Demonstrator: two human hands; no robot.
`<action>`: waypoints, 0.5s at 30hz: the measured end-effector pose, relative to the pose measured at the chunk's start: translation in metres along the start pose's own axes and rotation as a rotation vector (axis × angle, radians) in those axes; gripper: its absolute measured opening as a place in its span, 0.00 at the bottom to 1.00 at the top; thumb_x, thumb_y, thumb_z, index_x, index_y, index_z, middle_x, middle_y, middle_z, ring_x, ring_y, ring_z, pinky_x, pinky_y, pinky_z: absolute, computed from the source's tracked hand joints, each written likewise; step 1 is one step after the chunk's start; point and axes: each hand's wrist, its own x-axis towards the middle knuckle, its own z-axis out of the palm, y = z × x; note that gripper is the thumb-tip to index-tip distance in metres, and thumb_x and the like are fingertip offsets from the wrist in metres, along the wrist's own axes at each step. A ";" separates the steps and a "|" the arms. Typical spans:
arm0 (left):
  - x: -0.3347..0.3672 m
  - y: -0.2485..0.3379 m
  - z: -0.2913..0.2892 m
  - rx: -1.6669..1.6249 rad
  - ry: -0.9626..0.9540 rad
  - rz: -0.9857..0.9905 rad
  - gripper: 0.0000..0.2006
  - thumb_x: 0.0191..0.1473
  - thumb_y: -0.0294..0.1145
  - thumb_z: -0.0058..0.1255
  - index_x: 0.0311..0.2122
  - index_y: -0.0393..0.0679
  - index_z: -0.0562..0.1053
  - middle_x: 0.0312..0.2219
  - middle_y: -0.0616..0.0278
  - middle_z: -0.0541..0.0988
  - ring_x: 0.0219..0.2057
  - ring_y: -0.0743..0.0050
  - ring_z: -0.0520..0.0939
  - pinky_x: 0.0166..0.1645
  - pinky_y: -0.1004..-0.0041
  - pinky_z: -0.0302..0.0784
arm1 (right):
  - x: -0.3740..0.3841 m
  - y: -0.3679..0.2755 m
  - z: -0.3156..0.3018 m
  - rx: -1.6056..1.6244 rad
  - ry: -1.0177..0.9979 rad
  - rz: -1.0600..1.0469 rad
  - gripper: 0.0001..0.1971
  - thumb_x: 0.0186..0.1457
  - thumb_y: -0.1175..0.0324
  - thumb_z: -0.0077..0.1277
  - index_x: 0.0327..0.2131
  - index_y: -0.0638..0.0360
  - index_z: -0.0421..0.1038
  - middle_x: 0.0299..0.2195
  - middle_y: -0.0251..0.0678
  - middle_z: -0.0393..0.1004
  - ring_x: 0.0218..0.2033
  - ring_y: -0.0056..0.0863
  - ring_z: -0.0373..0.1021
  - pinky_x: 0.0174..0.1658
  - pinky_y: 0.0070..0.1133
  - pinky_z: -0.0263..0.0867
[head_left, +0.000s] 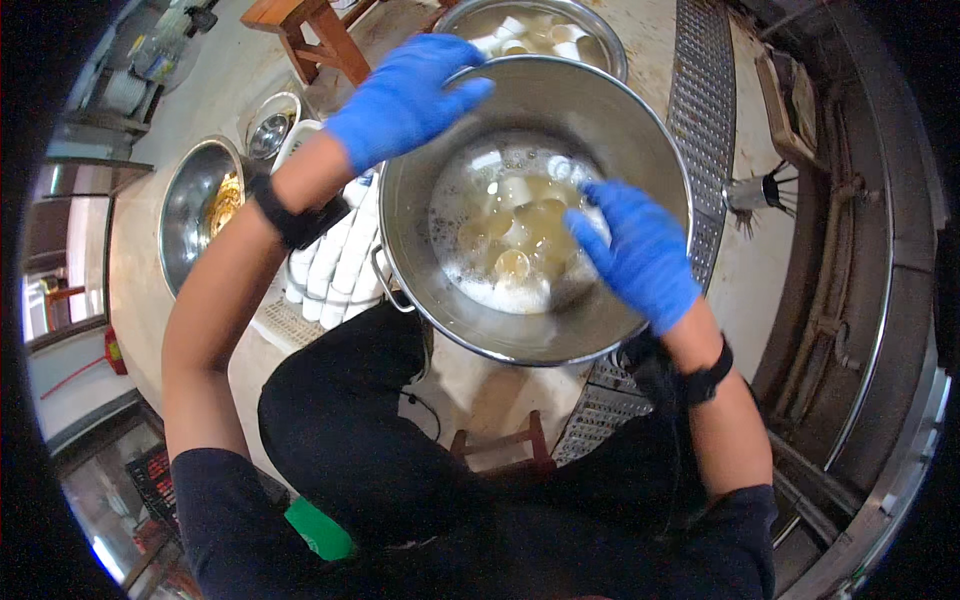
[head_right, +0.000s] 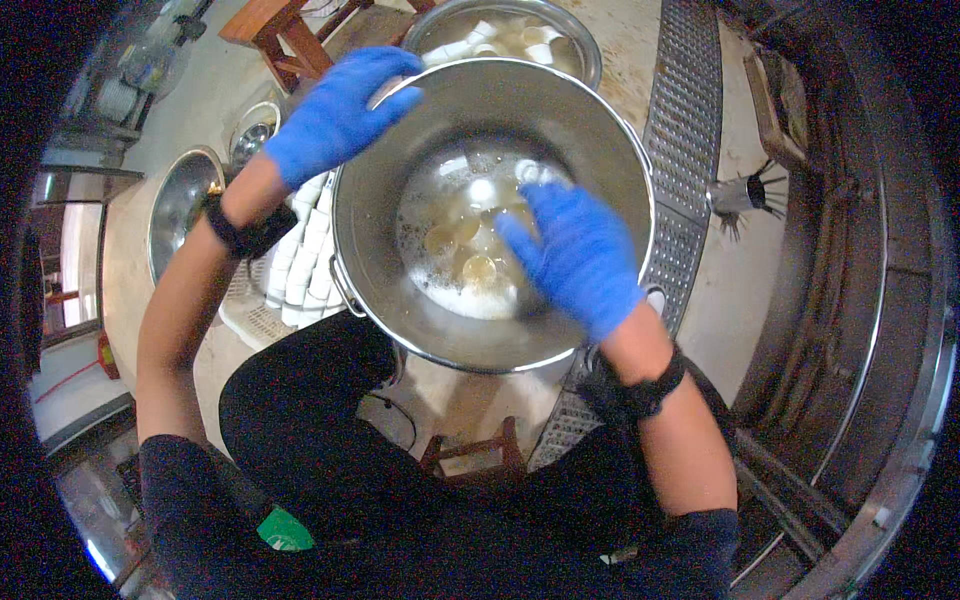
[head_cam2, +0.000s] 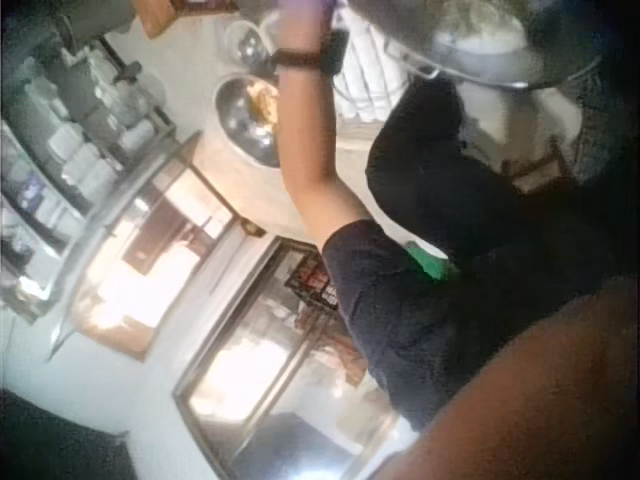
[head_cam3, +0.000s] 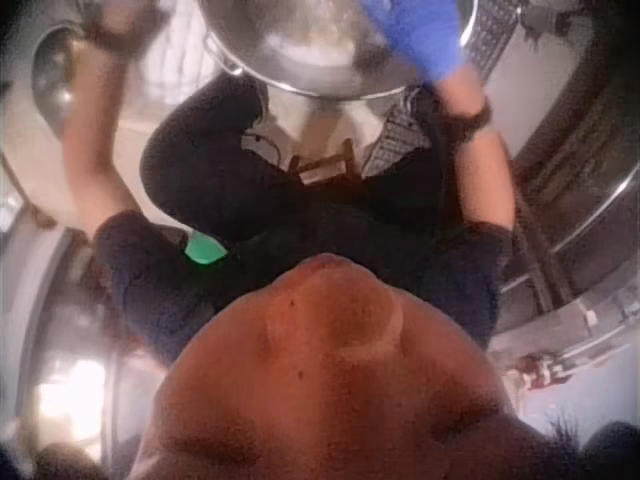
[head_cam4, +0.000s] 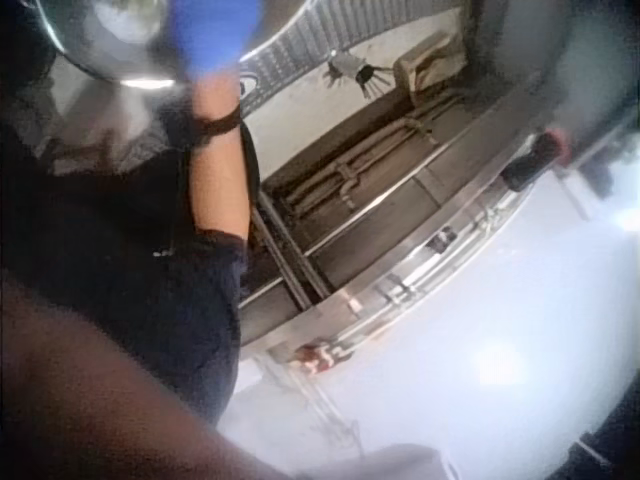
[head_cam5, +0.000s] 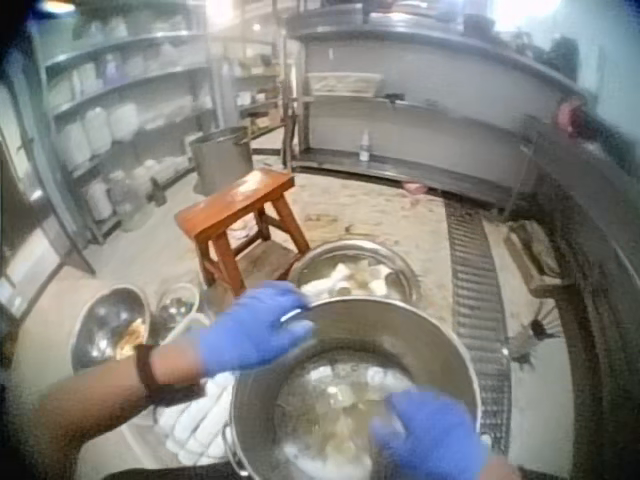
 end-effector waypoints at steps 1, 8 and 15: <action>0.016 0.018 0.016 -0.036 -0.212 -0.002 0.19 0.59 0.47 0.49 0.46 0.42 0.74 0.42 0.47 0.78 0.47 0.47 0.77 0.55 0.59 0.70 | 0.001 0.016 -0.001 -0.031 0.020 0.028 0.23 0.57 0.47 0.49 0.44 0.58 0.72 0.37 0.46 0.76 0.39 0.42 0.74 0.42 0.36 0.69; -0.006 0.033 0.199 0.202 -1.220 -0.049 0.17 0.50 0.36 0.51 0.46 0.43 0.76 0.43 0.46 0.80 0.44 0.43 0.80 0.49 0.56 0.76 | 0.000 0.022 -0.014 -0.147 -0.198 0.134 0.19 0.57 0.52 0.47 0.39 0.58 0.75 0.36 0.47 0.77 0.38 0.45 0.75 0.43 0.38 0.70; -0.071 0.006 0.274 0.186 -1.042 0.014 0.14 0.55 0.28 0.47 0.47 0.47 0.75 0.48 0.55 0.77 0.50 0.51 0.78 0.51 0.60 0.77 | -0.012 0.026 -0.047 -0.078 -0.190 0.244 0.18 0.57 0.53 0.49 0.37 0.59 0.73 0.35 0.46 0.75 0.37 0.43 0.73 0.42 0.36 0.69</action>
